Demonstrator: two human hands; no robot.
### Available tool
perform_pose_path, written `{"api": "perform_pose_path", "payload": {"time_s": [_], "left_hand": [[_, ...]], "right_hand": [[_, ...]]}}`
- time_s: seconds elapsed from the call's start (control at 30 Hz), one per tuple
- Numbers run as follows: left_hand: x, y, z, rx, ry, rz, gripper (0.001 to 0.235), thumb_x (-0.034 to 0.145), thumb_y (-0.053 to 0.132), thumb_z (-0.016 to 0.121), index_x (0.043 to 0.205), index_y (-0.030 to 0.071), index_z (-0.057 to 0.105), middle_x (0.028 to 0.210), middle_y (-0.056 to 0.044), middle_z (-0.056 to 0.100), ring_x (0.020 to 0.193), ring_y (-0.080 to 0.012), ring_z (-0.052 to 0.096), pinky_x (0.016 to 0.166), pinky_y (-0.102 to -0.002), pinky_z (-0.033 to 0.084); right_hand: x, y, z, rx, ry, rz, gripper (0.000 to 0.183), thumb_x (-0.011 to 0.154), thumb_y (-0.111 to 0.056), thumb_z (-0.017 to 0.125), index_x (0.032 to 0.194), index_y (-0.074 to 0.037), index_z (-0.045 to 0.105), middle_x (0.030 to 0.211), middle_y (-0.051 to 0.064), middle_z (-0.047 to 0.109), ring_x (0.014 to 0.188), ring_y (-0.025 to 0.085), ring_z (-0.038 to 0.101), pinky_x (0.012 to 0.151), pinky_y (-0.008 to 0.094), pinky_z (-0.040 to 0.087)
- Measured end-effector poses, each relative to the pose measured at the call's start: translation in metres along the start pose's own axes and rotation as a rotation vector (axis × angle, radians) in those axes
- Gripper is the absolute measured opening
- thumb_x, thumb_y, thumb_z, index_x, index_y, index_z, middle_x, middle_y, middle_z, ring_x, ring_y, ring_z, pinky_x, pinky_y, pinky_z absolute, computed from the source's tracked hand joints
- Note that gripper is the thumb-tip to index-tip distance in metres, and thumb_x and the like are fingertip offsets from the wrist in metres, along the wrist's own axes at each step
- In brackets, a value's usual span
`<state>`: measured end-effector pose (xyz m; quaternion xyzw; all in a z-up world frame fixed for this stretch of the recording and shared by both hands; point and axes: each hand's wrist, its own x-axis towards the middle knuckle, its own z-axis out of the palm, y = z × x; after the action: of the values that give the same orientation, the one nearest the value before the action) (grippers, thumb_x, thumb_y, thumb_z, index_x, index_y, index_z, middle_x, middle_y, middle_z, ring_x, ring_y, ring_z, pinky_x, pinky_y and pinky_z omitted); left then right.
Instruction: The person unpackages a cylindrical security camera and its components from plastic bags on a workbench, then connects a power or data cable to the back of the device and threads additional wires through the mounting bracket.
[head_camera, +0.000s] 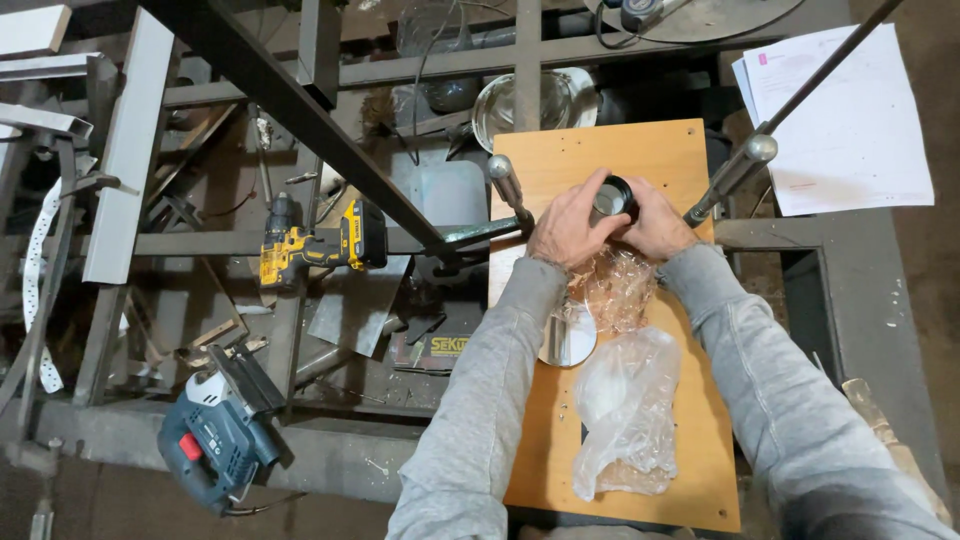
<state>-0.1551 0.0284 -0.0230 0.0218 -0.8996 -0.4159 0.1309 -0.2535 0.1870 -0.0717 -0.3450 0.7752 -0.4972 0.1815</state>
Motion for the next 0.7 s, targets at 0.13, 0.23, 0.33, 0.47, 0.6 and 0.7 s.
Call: {"api": "perform_pose_path", "payload": {"time_s": [0.13, 0.23, 0.33, 0.47, 0.6, 0.7], "left_hand": [[0.000, -0.005, 0.000, 0.018, 0.000, 0.012, 0.076, 0.086, 0.039, 0.077, 0.145, 0.002, 0.049, 0.123, -0.028, 0.067, 0.116, -0.0436, 0.065, 0.100, -0.047, 0.052], [0.001, -0.005, 0.000, 0.018, 0.000, 0.026, 0.075, 0.088, 0.039, 0.075, 0.146, 0.000, 0.048, 0.123, -0.028, 0.067, 0.116, -0.0434, 0.065, 0.100, -0.047, 0.052], [-0.001, -0.004, -0.001, 0.019, -0.002, 0.009, 0.074, 0.090, 0.038, 0.073, 0.146, 0.000, 0.046, 0.122, -0.028, 0.067, 0.115, -0.0432, 0.065, 0.099, -0.047, 0.052], [-0.002, -0.004, -0.001, 0.019, 0.008, 0.015, 0.073, 0.091, 0.039, 0.071, 0.147, -0.001, 0.045, 0.124, -0.028, 0.066, 0.116, -0.0431, 0.065, 0.099, -0.046, 0.052], [-0.004, 0.006, -0.006, 0.027, -0.011, -0.010, 0.074, 0.092, 0.041, 0.069, 0.148, -0.001, 0.044, 0.124, -0.029, 0.066, 0.115, -0.0429, 0.065, 0.099, -0.046, 0.052], [-0.004, 0.006, -0.006, 0.053, -0.022, -0.036, 0.074, 0.092, 0.041, 0.069, 0.149, 0.000, 0.044, 0.122, -0.028, 0.066, 0.115, -0.0428, 0.065, 0.099, -0.047, 0.052]], "right_hand": [[0.001, 0.006, 0.003, -0.159, 0.096, -0.146, 0.064, 0.069, -0.007, 0.090, 0.126, 0.000, 0.063, 0.119, 0.019, 0.063, 0.113, 0.035, 0.061, 0.099, 0.043, 0.050], [0.003, 0.009, 0.005, -0.162, 0.089, -0.078, 0.057, 0.070, -0.006, 0.090, 0.122, 0.000, 0.066, 0.114, 0.019, 0.063, 0.107, 0.035, 0.063, 0.094, 0.042, 0.052], [0.006, 0.019, 0.008, -0.101, 0.089, -0.045, 0.061, 0.070, 0.000, 0.085, 0.128, -0.001, 0.065, 0.113, 0.017, 0.064, 0.106, 0.029, 0.065, 0.092, 0.038, 0.053], [0.009, 0.022, 0.008, 0.100, 0.007, -0.010, 0.053, 0.076, 0.011, 0.074, 0.127, -0.001, 0.065, 0.111, 0.009, 0.071, 0.102, 0.018, 0.067, 0.087, 0.032, 0.057], [0.005, 0.013, 0.010, 0.149, 0.050, 0.108, 0.048, 0.079, 0.015, 0.073, 0.123, 0.000, 0.065, 0.109, 0.008, 0.070, 0.099, 0.015, 0.067, 0.086, 0.031, 0.057], [0.005, 0.005, 0.010, 0.186, 0.036, 0.111, 0.048, 0.078, 0.016, 0.071, 0.122, -0.001, 0.064, 0.110, 0.007, 0.072, 0.101, 0.014, 0.068, 0.088, 0.030, 0.057]]}}
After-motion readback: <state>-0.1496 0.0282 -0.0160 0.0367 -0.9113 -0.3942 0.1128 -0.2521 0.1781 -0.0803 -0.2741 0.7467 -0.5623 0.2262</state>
